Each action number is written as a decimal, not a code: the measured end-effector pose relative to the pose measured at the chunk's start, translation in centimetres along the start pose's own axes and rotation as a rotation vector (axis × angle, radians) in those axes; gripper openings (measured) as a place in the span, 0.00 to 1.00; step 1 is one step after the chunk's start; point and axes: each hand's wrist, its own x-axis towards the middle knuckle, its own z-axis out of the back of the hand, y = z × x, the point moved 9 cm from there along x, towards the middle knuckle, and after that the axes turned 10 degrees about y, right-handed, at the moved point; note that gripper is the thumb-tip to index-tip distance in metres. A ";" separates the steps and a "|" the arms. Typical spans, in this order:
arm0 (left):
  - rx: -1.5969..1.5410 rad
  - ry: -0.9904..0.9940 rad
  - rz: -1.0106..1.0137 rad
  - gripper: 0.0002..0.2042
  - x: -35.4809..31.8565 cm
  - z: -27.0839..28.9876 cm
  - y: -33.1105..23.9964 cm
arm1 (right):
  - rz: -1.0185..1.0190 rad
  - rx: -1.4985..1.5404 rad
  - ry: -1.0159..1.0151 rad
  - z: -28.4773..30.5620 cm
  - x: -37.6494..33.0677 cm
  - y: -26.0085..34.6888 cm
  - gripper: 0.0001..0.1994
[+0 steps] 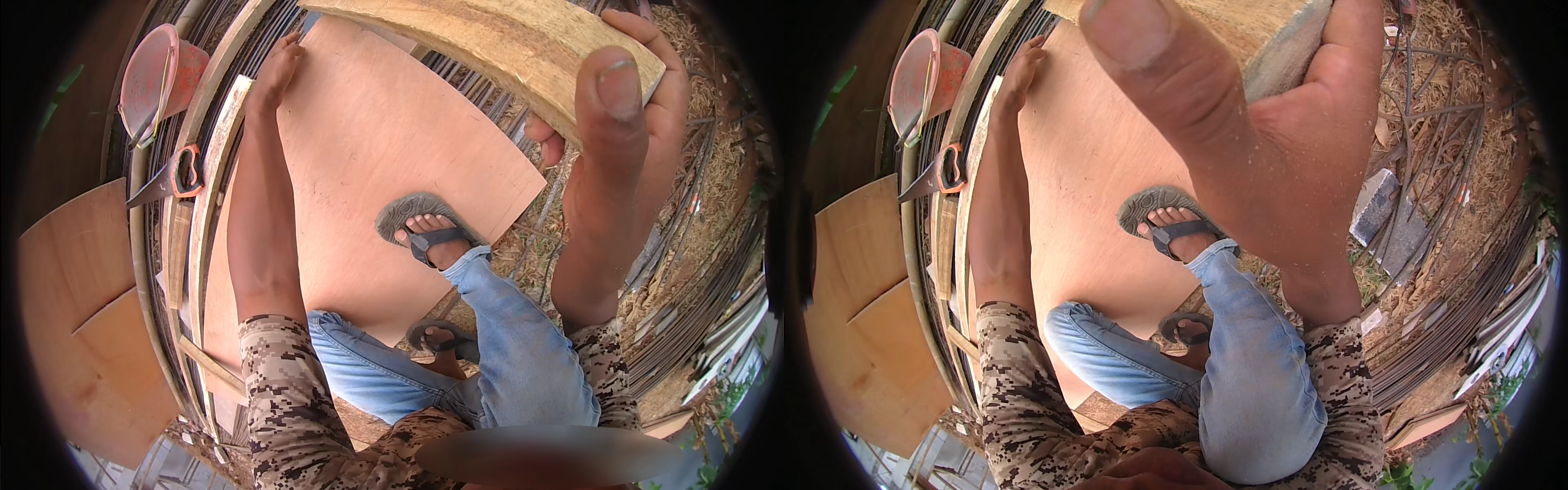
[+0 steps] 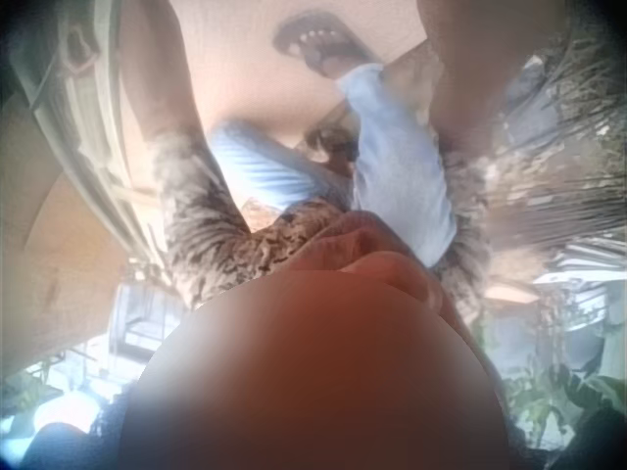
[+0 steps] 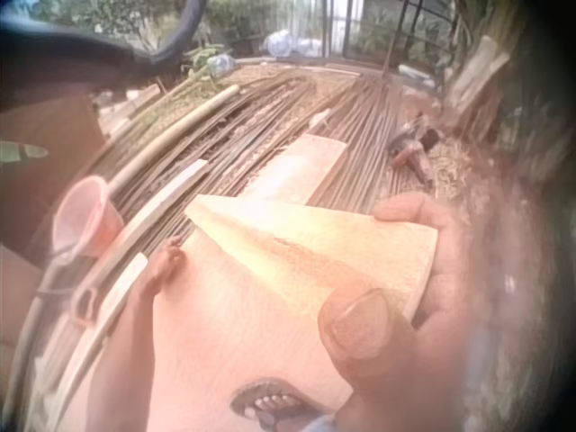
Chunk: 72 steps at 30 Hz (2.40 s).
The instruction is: The person assembles a wooden frame by cutting thin wooden strips with a hand saw, positioning them on a large board, and securing them with nails using a hammer. The person also uses a metal tool to adjust or align the frame components.
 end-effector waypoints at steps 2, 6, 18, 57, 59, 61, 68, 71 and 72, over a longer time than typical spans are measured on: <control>0.000 0.015 0.008 0.29 0.2 0.0 0.2 | -0.043 0.138 0.095 -0.8 0.7 -0.7 0.19; 0.001 0.037 -0.014 0.30 0.7 -0.1 0.0 | -0.001 0.124 0.350 -1.6 2.4 -2.0 0.12; 0.005 -0.007 -0.001 0.29 -0.2 0.0 -0.4 | -0.036 0.003 0.425 -1.7 3.5 -4.1 0.05; 0.175 -0.470 -0.168 0.28 5.1 3.7 5.7 | -0.410 -1.168 0.832 18.7 -8.3 -31.8 0.39; -0.042 -0.471 -0.175 0.34 4.4 3.6 5.3 | -0.322 -1.348 0.822 20.3 -8.9 -31.7 0.37; -0.355 -0.261 -0.162 0.34 3.7 2.3 4.2 | -0.262 -1.468 0.805 21.5 -9.0 -31.5 0.35; 0.026 -0.248 -0.215 0.31 -1.7 1.5 -2.8 | -0.140 -1.516 0.766 23.3 -6.1 -30.8 0.34; 0.087 -0.192 -0.147 0.31 -2.0 1.2 -3.1 | -0.222 -1.571 0.783 24.0 -5.7 -30.7 0.27; 0.092 -0.186 -0.153 0.31 -2.0 1.2 -3.2 | -0.202 -1.540 0.800 23.7 -5.7 -30.5 0.28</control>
